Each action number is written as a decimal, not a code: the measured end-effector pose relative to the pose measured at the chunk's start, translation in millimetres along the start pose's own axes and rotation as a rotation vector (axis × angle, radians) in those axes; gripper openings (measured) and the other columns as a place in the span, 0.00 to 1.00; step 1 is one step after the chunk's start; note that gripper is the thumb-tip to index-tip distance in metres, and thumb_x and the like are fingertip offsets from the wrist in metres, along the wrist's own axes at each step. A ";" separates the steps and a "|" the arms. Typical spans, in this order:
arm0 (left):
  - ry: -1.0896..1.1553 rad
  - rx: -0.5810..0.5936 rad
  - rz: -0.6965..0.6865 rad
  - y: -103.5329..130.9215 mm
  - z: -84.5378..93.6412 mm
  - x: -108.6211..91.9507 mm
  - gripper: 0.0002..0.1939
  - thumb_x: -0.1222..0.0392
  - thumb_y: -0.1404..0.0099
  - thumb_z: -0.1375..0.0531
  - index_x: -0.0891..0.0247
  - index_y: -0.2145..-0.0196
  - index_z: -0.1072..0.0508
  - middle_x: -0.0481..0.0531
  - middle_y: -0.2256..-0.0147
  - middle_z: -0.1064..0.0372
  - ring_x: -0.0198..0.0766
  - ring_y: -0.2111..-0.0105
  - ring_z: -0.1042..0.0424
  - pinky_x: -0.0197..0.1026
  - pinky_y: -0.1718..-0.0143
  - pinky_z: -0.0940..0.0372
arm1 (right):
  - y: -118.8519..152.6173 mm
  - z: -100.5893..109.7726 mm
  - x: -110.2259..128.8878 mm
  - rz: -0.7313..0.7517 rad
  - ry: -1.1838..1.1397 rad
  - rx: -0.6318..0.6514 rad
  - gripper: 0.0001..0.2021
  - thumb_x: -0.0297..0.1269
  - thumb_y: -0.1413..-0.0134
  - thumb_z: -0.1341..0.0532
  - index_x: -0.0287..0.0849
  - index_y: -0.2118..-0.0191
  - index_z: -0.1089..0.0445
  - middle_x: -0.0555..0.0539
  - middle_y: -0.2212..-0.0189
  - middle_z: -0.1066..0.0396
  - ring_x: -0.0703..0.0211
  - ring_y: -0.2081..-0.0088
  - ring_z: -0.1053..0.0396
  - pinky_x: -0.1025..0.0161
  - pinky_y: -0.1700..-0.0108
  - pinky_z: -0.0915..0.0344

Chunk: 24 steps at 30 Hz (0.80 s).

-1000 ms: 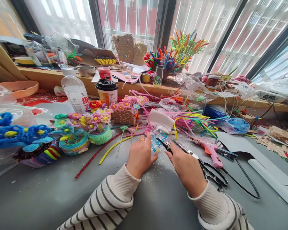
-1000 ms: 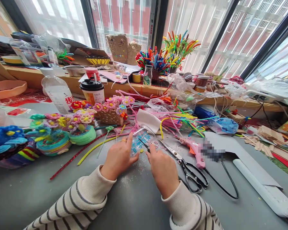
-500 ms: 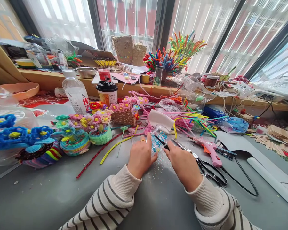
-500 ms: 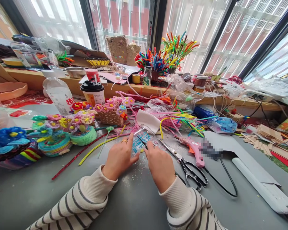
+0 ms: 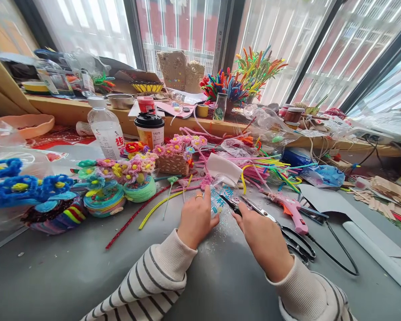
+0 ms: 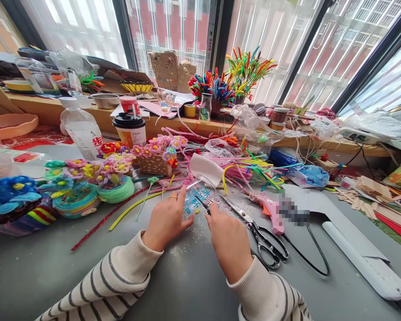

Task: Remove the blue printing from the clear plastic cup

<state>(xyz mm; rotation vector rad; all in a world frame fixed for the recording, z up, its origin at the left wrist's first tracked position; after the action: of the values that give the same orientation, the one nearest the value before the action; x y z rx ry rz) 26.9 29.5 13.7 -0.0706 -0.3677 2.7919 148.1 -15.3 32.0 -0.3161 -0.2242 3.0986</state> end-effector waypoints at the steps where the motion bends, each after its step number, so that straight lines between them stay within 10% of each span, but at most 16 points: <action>1: 0.003 0.000 0.002 -0.1 -0.2 0.0 0.34 0.51 0.45 0.48 0.73 0.45 0.47 0.63 0.62 0.33 0.44 0.66 0.31 0.40 0.67 0.38 | -0.7 1.3 0.9 -0.002 0.006 -0.011 0.10 0.41 0.42 0.52 0.44 0.61 0.37 0.48 0.78 0.28 0.57 0.78 0.28 0.69 0.83 0.45; 24: 0.012 -0.012 0.003 1.2 -3.5 1.8 0.35 0.50 0.44 0.49 0.73 0.44 0.49 0.65 0.61 0.34 0.46 0.66 0.31 0.42 0.68 0.37 | -3.8 20.2 4.3 -0.038 -0.029 0.071 0.09 0.39 0.44 0.49 0.44 0.60 0.36 0.44 0.78 0.27 0.53 0.75 0.27 0.66 0.79 0.38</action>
<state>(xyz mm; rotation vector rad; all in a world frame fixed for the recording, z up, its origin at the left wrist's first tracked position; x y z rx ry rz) 25.2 29.8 10.0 -0.0904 -0.3814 2.7916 139.8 -14.3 51.2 -0.2614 -0.1192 3.0662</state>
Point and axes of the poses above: each hand's wrist, its own y-axis away from the middle knuckle, its own z-axis out of the back of the hand, x = y × z, the point moved 4 cm from there along -y, towards the middle knuckle
